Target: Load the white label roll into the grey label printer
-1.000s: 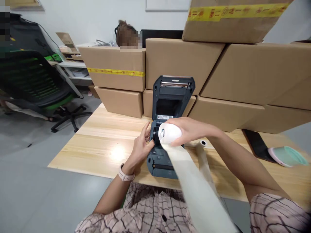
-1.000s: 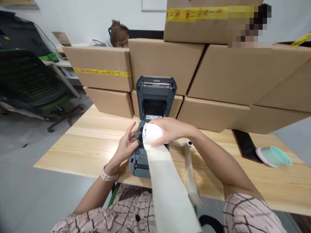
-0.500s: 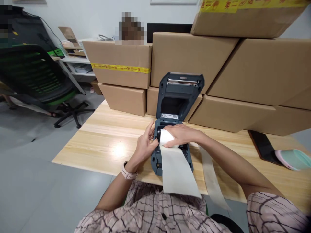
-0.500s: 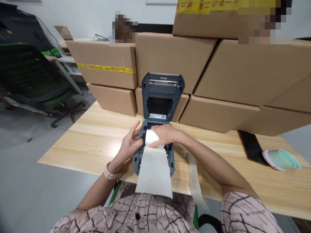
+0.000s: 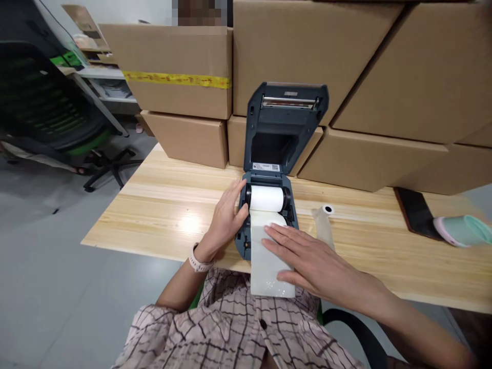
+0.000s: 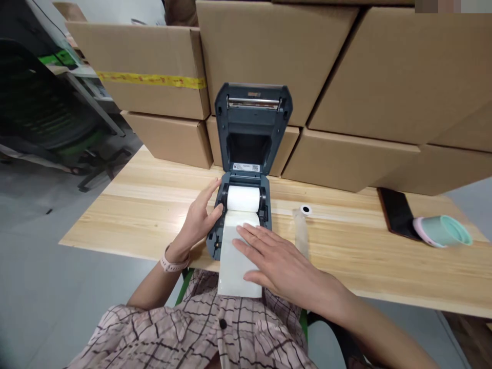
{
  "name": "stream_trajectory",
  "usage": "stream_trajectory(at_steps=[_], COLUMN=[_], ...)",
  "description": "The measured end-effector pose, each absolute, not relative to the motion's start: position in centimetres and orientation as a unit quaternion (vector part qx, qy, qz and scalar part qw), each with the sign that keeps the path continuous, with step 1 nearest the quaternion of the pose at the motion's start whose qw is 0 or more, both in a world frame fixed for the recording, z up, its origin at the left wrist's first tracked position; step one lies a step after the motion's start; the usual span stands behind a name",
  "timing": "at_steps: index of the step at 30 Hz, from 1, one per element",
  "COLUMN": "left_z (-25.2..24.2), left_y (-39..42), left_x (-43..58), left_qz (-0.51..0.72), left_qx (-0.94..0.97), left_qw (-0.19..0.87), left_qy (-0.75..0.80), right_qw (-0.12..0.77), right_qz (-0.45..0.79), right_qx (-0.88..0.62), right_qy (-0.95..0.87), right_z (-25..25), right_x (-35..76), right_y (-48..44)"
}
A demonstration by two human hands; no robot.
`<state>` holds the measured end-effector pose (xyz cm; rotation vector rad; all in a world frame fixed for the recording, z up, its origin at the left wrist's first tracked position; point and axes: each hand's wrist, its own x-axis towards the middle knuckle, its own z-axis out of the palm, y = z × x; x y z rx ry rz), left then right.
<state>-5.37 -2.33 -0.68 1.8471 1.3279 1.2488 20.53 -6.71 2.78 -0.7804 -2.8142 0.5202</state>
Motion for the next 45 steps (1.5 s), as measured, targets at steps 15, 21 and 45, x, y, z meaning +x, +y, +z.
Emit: stream_trajectory(at_steps=[15, 21, 45], left_z=[1.3, 1.0, -0.4], left_y=[-4.4, -5.2, -11.7], left_x=[-5.2, -4.5, -5.5], left_qz=[0.167, 0.144, 0.677], left_qx=[0.91, 0.921, 0.67], left_qw=[0.218, 0.172, 0.008], left_qy=[0.31, 0.317, 0.304], right_qw=[0.241, 0.375, 0.348], right_qz=[0.19, 0.1, 0.086], right_qx=[-0.329, -0.327, -0.204], right_qy=[-0.893, -0.862, -0.911], right_z=[9.8, 11.8, 8.0], right_x=[24.6, 24.4, 20.2], right_y=[-1.1, 1.5, -2.1])
